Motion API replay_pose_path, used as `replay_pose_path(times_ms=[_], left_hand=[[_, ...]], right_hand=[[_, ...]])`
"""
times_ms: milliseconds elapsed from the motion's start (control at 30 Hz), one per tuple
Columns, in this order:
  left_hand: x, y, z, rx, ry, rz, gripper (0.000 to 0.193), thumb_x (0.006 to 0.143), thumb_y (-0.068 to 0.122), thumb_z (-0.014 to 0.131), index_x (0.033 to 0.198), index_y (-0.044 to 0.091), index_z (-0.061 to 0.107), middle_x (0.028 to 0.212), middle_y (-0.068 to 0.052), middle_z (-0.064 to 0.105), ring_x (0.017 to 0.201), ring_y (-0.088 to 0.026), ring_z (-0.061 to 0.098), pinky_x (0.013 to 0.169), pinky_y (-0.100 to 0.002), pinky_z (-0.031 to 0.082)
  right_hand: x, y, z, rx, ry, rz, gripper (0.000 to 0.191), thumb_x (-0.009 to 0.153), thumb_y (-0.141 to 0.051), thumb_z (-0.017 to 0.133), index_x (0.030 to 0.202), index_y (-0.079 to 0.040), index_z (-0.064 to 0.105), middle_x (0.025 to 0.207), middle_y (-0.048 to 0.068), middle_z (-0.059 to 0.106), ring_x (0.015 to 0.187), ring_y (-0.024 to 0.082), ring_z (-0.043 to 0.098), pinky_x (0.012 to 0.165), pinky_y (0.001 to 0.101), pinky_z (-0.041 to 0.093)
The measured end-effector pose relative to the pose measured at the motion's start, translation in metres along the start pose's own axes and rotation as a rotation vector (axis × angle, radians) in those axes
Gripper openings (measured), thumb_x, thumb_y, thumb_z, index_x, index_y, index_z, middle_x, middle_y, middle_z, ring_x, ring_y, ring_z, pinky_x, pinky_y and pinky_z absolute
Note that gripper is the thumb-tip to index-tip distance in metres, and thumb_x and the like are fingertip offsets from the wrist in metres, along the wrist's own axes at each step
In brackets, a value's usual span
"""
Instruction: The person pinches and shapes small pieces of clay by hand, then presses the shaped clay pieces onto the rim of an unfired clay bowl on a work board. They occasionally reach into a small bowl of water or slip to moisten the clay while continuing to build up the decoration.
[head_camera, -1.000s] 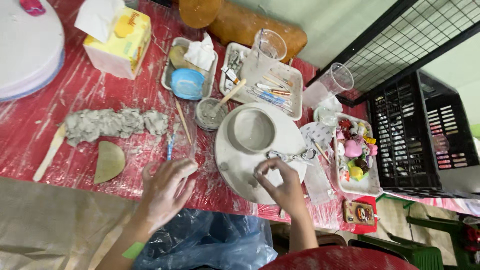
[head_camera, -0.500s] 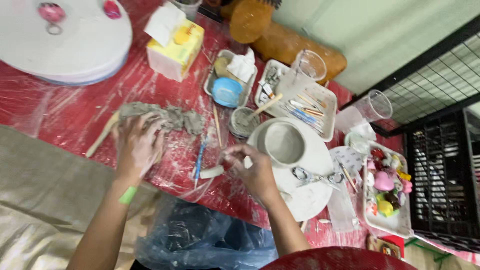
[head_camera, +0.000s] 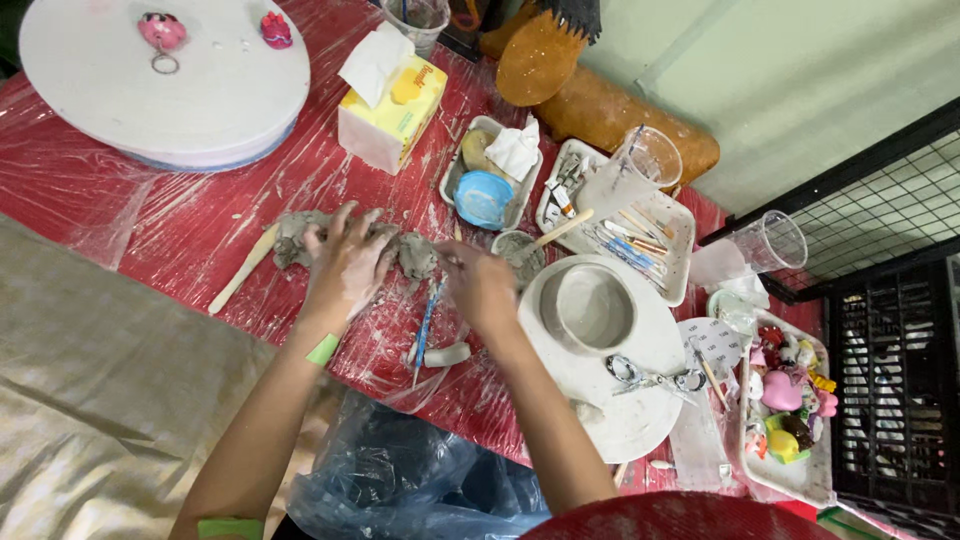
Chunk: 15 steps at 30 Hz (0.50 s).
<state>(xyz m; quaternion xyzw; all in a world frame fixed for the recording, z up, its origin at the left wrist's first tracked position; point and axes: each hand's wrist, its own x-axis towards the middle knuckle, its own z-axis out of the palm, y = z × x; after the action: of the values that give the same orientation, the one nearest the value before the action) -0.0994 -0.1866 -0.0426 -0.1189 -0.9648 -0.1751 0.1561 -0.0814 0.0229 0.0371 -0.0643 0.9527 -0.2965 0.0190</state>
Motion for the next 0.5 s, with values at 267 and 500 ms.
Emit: replay_pose_path(times_ms=[267, 500], left_hand=[[0.003, -0.037, -0.017, 0.024, 0.051, -0.019, 0.048, 0.091, 0.034, 0.069, 0.136, 0.019, 0.066, 0.14, -0.004, 0.061, 0.136, -0.025, 0.047, 0.11, -0.055, 0.027], [-0.003, -0.038, -0.014, -0.041, 0.117, 0.012, 0.042, 0.091, 0.036, 0.07, 0.13, 0.021, 0.068, 0.131, 0.0, 0.065, 0.128, -0.022, 0.052, 0.107, -0.053, 0.029]], right_hand=[[0.071, 0.003, 0.046, 0.135, -0.034, -0.322, 0.035, 0.081, -0.018, 0.076, 0.115, -0.008, 0.072, 0.106, 0.013, 0.076, 0.096, 0.029, 0.075, 0.087, 0.041, 0.058], [0.073, -0.007, 0.07, -0.154, 0.033, -0.23, 0.025, 0.082, -0.024, 0.078, 0.103, -0.01, 0.077, 0.104, 0.013, 0.076, 0.099, 0.034, 0.07, 0.088, 0.0478, 0.051]])
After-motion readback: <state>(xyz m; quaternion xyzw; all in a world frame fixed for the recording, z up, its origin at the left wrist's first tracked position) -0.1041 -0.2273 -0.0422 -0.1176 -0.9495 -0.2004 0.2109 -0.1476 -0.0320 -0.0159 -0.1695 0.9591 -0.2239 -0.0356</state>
